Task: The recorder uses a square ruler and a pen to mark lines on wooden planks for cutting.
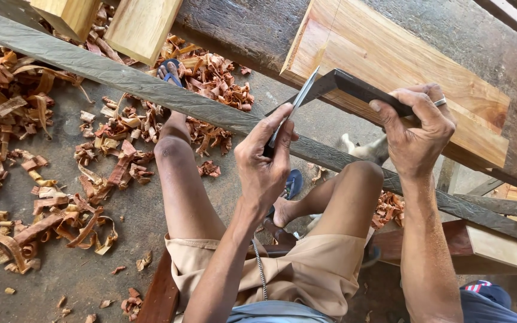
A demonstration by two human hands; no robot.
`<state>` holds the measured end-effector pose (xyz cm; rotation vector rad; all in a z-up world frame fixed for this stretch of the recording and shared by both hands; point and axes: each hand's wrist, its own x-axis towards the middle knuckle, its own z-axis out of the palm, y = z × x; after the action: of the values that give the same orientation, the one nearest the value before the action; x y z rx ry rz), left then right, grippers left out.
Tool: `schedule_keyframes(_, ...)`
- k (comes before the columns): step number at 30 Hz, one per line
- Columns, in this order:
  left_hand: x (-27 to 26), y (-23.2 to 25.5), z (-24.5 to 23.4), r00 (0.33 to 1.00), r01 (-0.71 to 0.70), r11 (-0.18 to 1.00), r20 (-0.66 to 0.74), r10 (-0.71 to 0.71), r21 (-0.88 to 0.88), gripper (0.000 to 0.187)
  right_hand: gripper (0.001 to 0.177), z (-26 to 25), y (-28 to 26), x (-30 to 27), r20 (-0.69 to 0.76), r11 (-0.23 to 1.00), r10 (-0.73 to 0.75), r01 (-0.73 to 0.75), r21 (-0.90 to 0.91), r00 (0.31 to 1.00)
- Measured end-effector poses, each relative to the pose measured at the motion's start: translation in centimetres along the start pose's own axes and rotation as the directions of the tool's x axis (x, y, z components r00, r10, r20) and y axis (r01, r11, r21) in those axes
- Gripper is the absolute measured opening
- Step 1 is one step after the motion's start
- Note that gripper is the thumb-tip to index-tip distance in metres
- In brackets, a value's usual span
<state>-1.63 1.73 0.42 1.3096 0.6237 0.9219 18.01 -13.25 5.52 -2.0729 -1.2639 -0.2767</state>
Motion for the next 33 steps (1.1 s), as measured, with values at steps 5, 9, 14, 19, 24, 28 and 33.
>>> schedule_keyframes(5, 0.1, -0.1, -0.1, 0.998, -0.056, 0.998, -0.017, 0.055, -0.028, 0.027, 0.025, 0.0, 0.1, 0.0, 0.002, 1.0, 0.002, -0.002, -0.002, 1.0)
schedule_keyframes(9, 0.0, -0.5, -0.1, 1.0, -0.029, 1.0, -0.001, 0.029, -0.011, 0.028, 0.024, 0.0, -0.1, 0.1, 0.006, 1.0, 0.004, -0.004, -0.006, 1.0)
schedule_keyframes(14, 0.0, -0.3, 0.1, 0.999, -0.038, 0.999, 0.027, 0.038, 0.007, 0.029, 0.022, -0.1, -0.3, 0.0, 0.01, 1.0, 0.002, -0.001, -0.027, 1.0)
schedule_keyframes(19, 0.4, -0.2, 0.0, 0.995, -0.085, 0.995, 0.05, 0.082, 0.057, 0.031, 0.022, -0.1, -0.2, 0.1, 0.013, 0.999, -0.012, 0.013, -0.033, 1.0)
schedule_keyframes(24, -0.1, -1.1, -0.9, 0.993, -0.118, 0.98, 0.045, 0.112, 0.158, 0.031, 0.022, -0.1, -0.4, 0.2, 0.006, 1.0, 0.006, -0.006, -0.004, 1.0)
schedule_keyframes(28, -0.9, -4.2, -1.6, 0.989, -0.148, 0.954, 0.03, 0.145, 0.26, 0.029, 0.022, -0.1, -0.3, 0.1, 0.012, 1.0, -0.002, 0.002, -0.013, 1.0)
schedule_keyframes(33, -1.8, -3.9, -2.4, 0.943, 0.333, 0.916, -0.076, -0.325, 0.222, 0.032, 0.024, -0.2, -0.2, 0.3, 0.009, 0.999, -0.031, 0.031, -0.024, 0.999)
